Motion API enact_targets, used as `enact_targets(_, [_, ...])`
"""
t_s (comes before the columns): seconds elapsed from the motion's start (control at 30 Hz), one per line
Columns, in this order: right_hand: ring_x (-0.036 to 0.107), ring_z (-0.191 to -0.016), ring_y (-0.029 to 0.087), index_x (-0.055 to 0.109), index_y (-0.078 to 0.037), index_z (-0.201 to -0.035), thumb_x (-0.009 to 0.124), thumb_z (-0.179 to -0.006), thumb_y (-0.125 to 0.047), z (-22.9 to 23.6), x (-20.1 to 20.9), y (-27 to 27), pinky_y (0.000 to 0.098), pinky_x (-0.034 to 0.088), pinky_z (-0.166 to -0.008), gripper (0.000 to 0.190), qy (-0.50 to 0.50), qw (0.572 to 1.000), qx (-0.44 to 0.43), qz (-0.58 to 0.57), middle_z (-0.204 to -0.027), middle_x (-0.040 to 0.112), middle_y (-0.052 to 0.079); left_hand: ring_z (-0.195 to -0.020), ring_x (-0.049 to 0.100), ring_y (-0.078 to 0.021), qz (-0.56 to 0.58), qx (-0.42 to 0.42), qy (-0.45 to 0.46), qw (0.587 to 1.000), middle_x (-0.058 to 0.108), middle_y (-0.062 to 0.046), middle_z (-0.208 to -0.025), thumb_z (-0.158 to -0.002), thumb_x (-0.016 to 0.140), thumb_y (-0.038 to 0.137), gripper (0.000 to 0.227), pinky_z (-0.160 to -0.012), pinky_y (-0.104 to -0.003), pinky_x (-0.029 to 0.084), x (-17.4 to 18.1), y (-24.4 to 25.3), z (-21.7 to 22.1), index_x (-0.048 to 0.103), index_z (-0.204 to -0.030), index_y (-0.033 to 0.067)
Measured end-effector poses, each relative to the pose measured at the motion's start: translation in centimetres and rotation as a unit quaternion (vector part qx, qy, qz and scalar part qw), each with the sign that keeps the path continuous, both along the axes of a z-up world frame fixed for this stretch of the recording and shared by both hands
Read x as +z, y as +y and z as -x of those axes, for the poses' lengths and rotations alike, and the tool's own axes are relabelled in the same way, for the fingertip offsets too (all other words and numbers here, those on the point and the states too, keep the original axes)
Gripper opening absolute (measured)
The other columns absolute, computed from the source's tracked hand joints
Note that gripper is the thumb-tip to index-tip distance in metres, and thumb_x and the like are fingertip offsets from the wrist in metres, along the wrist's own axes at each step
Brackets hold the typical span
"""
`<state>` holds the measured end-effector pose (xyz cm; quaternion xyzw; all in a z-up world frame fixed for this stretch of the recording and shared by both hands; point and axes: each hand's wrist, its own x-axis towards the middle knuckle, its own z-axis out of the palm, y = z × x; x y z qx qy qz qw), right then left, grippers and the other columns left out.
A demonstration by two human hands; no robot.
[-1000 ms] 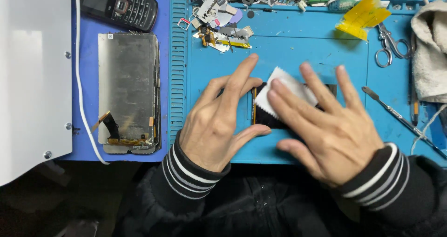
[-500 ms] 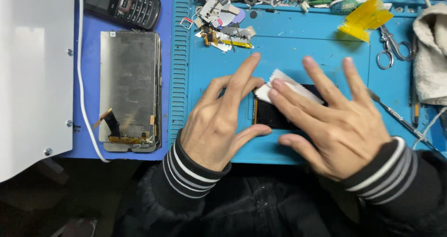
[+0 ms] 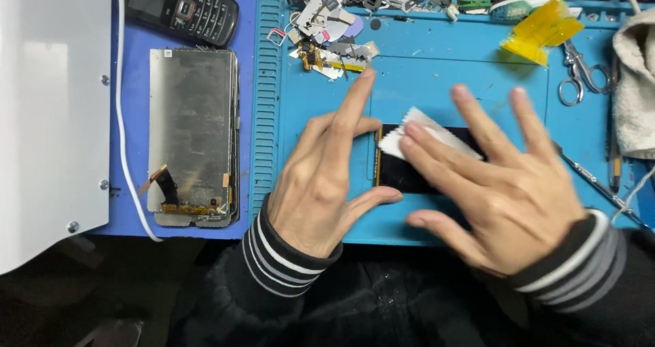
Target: Clean a smartphone screen using a cloth and cleaning solution.
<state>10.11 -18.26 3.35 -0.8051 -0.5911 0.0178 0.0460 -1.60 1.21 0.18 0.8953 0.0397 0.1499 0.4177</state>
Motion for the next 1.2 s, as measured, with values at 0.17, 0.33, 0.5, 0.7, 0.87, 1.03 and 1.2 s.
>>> enact_targets(0.17, [0.041,-0.151,0.038,0.056,-0.019,-0.147,0.055,-0.088,-0.056,-0.2,-0.2,-0.4,0.0672,0.016,-0.126,0.070,0.018,1.000,0.015,-0.001,-0.148,0.061,0.001,-0.126,0.071,-0.0251,0.011,-0.003,-0.001,1.000,0.032,-0.017,-0.166,-0.062,0.101,0.013,0.117,-0.112,-0.039,0.062,-0.1,0.2,0.2,0.031,-0.154,-0.0067])
enact_targets(0.33, [0.036,-0.152,0.039,0.052,-0.013,-0.150,0.053,-0.090,-0.056,0.2,-0.5,0.8,0.0692,0.016,-0.123,0.073,0.041,0.999,0.020,-0.023,-0.153,0.056,0.008,-0.119,0.072,-0.0224,0.011,0.001,0.004,1.000,0.036,-0.019,-0.165,-0.060,0.100,0.012,0.120,-0.108,-0.037,0.062,0.1,0.2,0.1,0.028,-0.154,-0.0062])
enact_targets(0.5, [0.043,-0.151,0.040,0.057,-0.018,-0.147,0.051,-0.088,-0.060,-0.2,-0.2,0.3,0.0677,0.019,-0.125,0.073,-0.012,1.000,-0.002,0.017,-0.147,0.062,0.005,-0.116,0.073,-0.0235,-0.016,-0.011,0.000,1.000,0.047,-0.019,-0.162,-0.059,0.101,0.012,0.124,-0.104,-0.038,0.062,-0.1,0.4,-0.3,0.025,-0.155,-0.0047])
enact_targets(0.7, [0.039,-0.152,0.038,0.054,-0.019,-0.149,0.053,-0.090,-0.058,-0.9,-0.3,0.1,0.0656,0.013,-0.126,0.071,0.013,1.000,0.016,0.002,-0.150,0.060,0.002,-0.115,0.072,-0.0236,-0.019,-0.011,0.002,1.000,0.050,-0.020,-0.159,-0.057,0.101,0.012,0.123,-0.103,-0.037,0.061,0.3,0.5,-0.4,0.026,-0.154,-0.0058])
enact_targets(0.87, [0.037,-0.151,0.039,0.055,-0.014,-0.147,0.056,-0.090,-0.057,-0.7,-0.7,2.0,0.0698,0.017,-0.123,0.072,0.054,0.996,0.048,-0.047,-0.150,0.059,0.007,-0.105,0.067,-0.0225,-0.038,-0.017,0.006,0.999,0.067,-0.018,-0.141,-0.059,0.097,0.012,0.119,-0.097,-0.036,0.058,0.9,0.5,-0.4,0.028,-0.154,-0.0057])
enact_targets(1.03, [0.041,-0.151,0.039,0.052,-0.021,-0.150,0.053,-0.085,-0.062,-1.9,-0.1,-2.4,0.0685,0.019,-0.126,0.076,-0.007,1.000,0.002,0.028,-0.151,0.058,-0.001,-0.110,0.069,-0.0239,-0.035,-0.016,0.003,0.999,0.072,-0.018,-0.129,-0.061,0.099,0.020,0.120,-0.101,-0.037,0.056,-0.1,0.4,-0.4,0.028,-0.154,-0.0059])
enact_targets(1.2, [0.035,-0.152,0.042,0.054,-0.013,-0.148,0.056,-0.087,-0.063,-0.9,-1.4,0.3,0.0692,0.015,-0.122,0.079,0.049,0.998,0.027,-0.034,-0.153,0.057,0.008,-0.107,0.066,-0.0217,-0.041,-0.022,0.021,0.999,0.077,-0.009,-0.112,-0.065,0.097,0.022,0.117,-0.100,-0.035,0.053,0.6,0.5,-0.4,0.029,-0.157,0.0002])
